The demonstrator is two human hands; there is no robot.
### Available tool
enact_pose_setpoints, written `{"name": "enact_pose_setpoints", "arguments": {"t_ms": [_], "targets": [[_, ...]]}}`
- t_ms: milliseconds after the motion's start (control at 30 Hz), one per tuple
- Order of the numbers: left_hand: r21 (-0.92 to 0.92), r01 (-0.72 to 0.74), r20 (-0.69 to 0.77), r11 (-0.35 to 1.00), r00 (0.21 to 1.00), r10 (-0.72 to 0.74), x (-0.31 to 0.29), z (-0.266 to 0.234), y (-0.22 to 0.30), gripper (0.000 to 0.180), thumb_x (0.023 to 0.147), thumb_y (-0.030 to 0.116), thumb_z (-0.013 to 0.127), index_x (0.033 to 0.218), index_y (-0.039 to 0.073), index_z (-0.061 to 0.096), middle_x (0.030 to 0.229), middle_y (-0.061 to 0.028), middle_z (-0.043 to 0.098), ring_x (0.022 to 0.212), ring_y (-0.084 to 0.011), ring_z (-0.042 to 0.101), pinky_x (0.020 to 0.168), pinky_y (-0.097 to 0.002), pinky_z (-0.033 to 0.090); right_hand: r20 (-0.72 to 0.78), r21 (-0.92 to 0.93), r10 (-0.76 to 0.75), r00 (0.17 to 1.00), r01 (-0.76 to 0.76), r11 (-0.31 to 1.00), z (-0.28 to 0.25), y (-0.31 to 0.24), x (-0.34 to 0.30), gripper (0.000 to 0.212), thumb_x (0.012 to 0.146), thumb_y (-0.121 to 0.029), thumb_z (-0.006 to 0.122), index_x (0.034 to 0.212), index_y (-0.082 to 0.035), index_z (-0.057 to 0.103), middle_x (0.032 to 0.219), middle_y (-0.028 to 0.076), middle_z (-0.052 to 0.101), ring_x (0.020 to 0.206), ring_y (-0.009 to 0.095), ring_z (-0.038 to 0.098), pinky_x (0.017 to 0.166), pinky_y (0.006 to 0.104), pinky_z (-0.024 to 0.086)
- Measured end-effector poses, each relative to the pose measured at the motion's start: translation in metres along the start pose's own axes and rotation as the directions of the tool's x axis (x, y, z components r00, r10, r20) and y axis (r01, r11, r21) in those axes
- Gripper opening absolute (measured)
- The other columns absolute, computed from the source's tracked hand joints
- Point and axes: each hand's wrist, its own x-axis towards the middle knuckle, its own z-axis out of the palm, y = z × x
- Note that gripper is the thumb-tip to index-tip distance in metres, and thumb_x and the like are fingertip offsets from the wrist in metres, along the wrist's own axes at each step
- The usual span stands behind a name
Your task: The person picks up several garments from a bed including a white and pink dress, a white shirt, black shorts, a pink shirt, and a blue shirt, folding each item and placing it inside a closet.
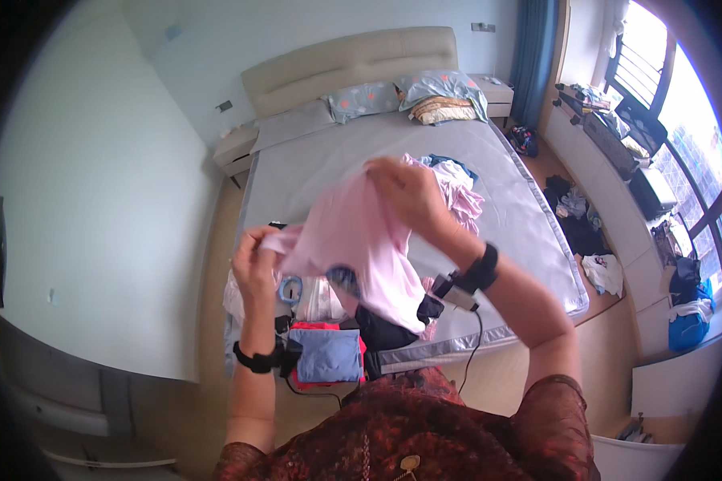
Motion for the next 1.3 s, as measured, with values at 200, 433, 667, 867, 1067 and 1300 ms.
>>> {"name": "enact_pose_setpoints", "arguments": {"t_ms": [200, 433, 667, 867, 1067, 1300], "targets": [[-0.160, 0.023, -0.010, 0.987, 1.000, -0.025, 0.050, -0.017, 0.017, 0.014, 0.086, 0.011, 0.049, 0.086, -0.001, 0.058, 0.082, -0.0047, 0.058, 0.073, -0.0089, 0.049, 0.069, -0.0233, 0.041, 0.099, -0.339, -0.246, 0.964, 0.265, 0.903, -0.045, 0.006, 0.051, 0.023, 0.088, -0.027, 0.056, 0.093, -0.007, 0.066, 0.072, 0.014, 0.063, 0.064, 0.029, 0.062, 0.059, 0.0346, 0.049], [0.114, 0.155, 0.317, 0.981, 0.930, -0.184, 0.089, -0.042, 0.007, 0.026, 0.080, 0.020, 0.062, 0.090, -0.003, 0.063, 0.085, -0.0044, 0.062, 0.086, -0.0095, 0.053, 0.078, -0.0226, 0.040, 0.248, -0.525, -0.219, 0.944, 0.321, 0.788, -0.068, 0.021, 0.091, 0.025, 0.090, -0.030, 0.054, 0.089, -0.008, 0.067, 0.070, 0.012, 0.064, 0.063, 0.026, 0.062, 0.063, 0.0357, 0.049], [0.716, 0.026, 0.324, 0.697, 0.873, -0.365, 0.112, -0.101, -0.001, 0.026, 0.076, 0.015, 0.068, 0.093, -0.005, 0.064, 0.072, -0.0053, 0.061, 0.066, -0.0127, 0.054, 0.064, -0.0265, 0.044, 0.427, -0.420, 0.036, 0.904, 0.163, 0.893, -0.070, 0.025, 0.102, 0.034, 0.082, -0.038, 0.066, 0.085, -0.005, 0.067, 0.067, 0.010, 0.061, 0.063, 0.021, 0.059, 0.062, 0.0333, 0.047], [0.672, 0.031, 0.137, 0.740, 0.977, -0.165, 0.106, -0.136, -0.029, 0.014, 0.085, 0.010, 0.060, 0.084, -0.003, 0.062, 0.068, -0.0011, 0.056, 0.064, -0.0081, 0.046, 0.060, -0.0245, 0.041, 0.613, -0.642, 0.185, 0.768, 0.348, 0.683, -0.074, 0.030, 0.088, 0.036, 0.075, -0.035, 0.070, 0.085, -0.001, 0.065, 0.072, 0.013, 0.060, 0.070, 0.026, 0.058, 0.068, 0.0363, 0.046], [0.406, 0.000, 0.016, 0.914, 1.000, -0.008, 0.098, -0.111, -0.050, 0.014, 0.089, 0.010, 0.054, 0.092, -0.002, 0.061, 0.075, 0.0003, 0.057, 0.070, -0.0064, 0.047, 0.065, -0.0217, 0.040, 0.440, -0.617, -0.004, 0.898, 0.305, 0.726, -0.104, 0.103, 0.066, 0.024, 0.081, -0.024, 0.063, 0.083, 0.000, 0.064, 0.072, 0.016, 0.061, 0.068, 0.028, 0.059, 0.066, 0.0367, 0.046], [0.349, -0.095, 0.089, 0.932, 0.994, 0.068, 0.086, -0.107, -0.057, 0.015, 0.090, 0.013, 0.055, 0.090, -0.001, 0.060, 0.073, 0.0018, 0.056, 0.067, -0.0053, 0.046, 0.061, -0.0218, 0.039, 0.183, -0.487, 0.157, 0.970, -0.050, 0.872, -0.112, 0.101, 0.025, 0.026, 0.085, -0.025, 0.058, 0.079, 0.000, 0.060, 0.066, 0.017, 0.056, 0.062, 0.029, 0.056, 0.061, 0.0398, 0.042]]}}
